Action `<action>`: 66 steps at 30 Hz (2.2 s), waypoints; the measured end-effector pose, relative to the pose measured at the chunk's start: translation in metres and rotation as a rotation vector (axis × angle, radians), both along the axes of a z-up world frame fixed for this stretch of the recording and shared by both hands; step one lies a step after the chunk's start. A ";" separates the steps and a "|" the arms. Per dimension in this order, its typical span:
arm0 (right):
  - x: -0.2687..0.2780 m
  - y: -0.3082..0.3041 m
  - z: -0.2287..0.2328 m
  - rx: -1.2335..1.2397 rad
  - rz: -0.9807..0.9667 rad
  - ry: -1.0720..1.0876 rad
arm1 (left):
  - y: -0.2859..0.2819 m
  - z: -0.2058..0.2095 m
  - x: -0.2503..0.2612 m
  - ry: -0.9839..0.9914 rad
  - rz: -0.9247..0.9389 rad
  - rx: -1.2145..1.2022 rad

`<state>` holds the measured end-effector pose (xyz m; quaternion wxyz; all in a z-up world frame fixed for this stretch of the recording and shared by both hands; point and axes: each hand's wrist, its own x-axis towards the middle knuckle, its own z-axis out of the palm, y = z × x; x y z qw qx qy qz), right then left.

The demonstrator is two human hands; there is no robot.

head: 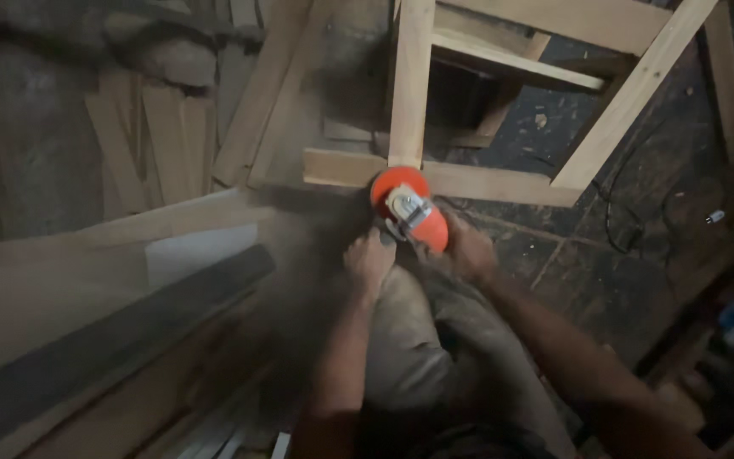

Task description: The person uses an angle grinder with a sanding disc to smooth the edges and surfaces of a wooden frame. The person sits on the floor, holding the frame with one hand and operating the tool with the other, moving the grinder along the wood to remove roughness.

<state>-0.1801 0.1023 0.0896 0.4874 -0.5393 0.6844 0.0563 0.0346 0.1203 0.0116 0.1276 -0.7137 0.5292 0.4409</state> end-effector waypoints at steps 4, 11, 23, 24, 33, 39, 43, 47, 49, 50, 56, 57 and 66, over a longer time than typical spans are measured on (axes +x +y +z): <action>-0.009 -0.060 0.000 0.175 0.021 0.120 | -0.067 0.002 -0.014 0.010 -0.054 -0.047; -0.032 -0.192 -0.004 -0.174 -0.046 -0.035 | -0.234 0.016 -0.037 0.111 0.001 -0.053; -0.081 -0.334 -0.046 -0.352 0.006 -0.133 | -0.384 -0.056 -0.058 0.141 -0.154 -0.358; -0.077 -0.326 -0.048 -0.344 0.019 -0.109 | -0.376 -0.053 -0.055 0.122 -0.140 -0.302; -0.021 -0.173 -0.010 -0.155 -0.132 -0.188 | -0.208 -0.014 -0.024 0.052 -0.054 -0.061; 0.002 -0.072 0.000 0.042 -0.072 0.017 | -0.094 -0.009 -0.005 0.036 -0.105 -0.061; 0.014 -0.027 0.016 0.002 -0.085 -0.043 | -0.034 0.003 0.002 0.068 -0.019 -0.140; 0.017 0.005 0.021 0.163 -0.036 0.064 | 0.008 0.002 0.005 0.004 -0.072 0.027; 0.009 0.022 0.016 0.019 0.016 0.012 | 0.027 0.004 0.006 0.045 -0.044 0.005; 0.006 0.027 0.011 -0.054 0.042 -0.013 | 0.032 0.005 0.006 0.041 -0.034 0.018; 0.007 0.009 0.006 -0.100 0.067 -0.023 | 0.015 0.004 0.003 -0.005 -0.046 0.053; 0.008 -0.003 0.008 -0.023 0.063 0.032 | 0.004 0.004 0.002 -0.015 -0.048 0.039; -0.008 -0.161 0.009 -0.076 0.030 -0.040 | -0.161 -0.011 -0.023 0.058 0.048 -0.072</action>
